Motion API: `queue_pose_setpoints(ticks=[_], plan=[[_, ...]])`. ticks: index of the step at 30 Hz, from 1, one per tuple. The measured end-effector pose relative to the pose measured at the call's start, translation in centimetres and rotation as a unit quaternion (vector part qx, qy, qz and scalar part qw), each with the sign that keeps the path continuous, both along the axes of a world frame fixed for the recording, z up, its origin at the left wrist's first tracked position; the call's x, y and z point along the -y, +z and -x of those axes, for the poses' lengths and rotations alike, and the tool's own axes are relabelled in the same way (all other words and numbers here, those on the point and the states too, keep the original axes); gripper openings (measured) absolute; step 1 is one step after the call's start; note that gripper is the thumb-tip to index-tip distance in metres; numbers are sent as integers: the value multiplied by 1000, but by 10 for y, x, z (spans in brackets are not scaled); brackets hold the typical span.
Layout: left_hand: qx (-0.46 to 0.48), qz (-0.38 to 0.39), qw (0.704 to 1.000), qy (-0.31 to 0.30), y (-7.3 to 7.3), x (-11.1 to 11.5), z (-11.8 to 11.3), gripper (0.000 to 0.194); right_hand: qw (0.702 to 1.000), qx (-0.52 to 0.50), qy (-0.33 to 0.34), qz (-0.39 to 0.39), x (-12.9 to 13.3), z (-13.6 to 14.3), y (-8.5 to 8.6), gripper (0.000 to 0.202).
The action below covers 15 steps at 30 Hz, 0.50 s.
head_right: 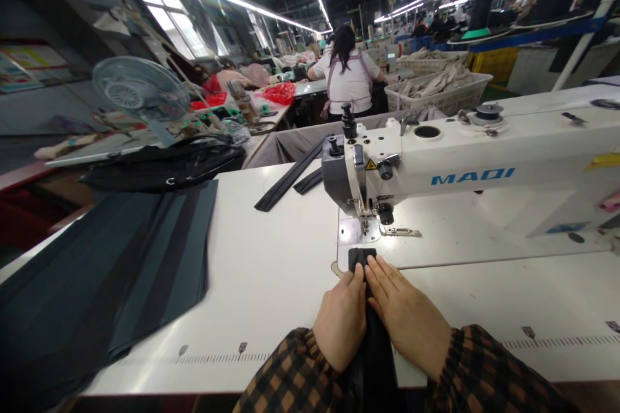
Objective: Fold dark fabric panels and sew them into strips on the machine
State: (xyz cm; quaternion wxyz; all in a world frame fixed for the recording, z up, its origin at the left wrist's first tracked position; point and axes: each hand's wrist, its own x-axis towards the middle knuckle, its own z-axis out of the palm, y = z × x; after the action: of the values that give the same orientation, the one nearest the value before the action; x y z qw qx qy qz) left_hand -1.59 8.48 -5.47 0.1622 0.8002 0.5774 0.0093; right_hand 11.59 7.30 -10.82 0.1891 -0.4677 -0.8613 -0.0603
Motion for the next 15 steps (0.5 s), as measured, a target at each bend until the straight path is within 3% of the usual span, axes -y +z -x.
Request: queue_pose_setpoints(ticks=[6, 15], plan=[[-59, 0, 998, 2, -3, -1, -8, 55, 999, 37, -2, -2, -3, -1, 2, 47], [-39, 12, 999, -15, -1, -31, -10, 56, 999, 35, 20, -11, -34, -12, 6, 46]])
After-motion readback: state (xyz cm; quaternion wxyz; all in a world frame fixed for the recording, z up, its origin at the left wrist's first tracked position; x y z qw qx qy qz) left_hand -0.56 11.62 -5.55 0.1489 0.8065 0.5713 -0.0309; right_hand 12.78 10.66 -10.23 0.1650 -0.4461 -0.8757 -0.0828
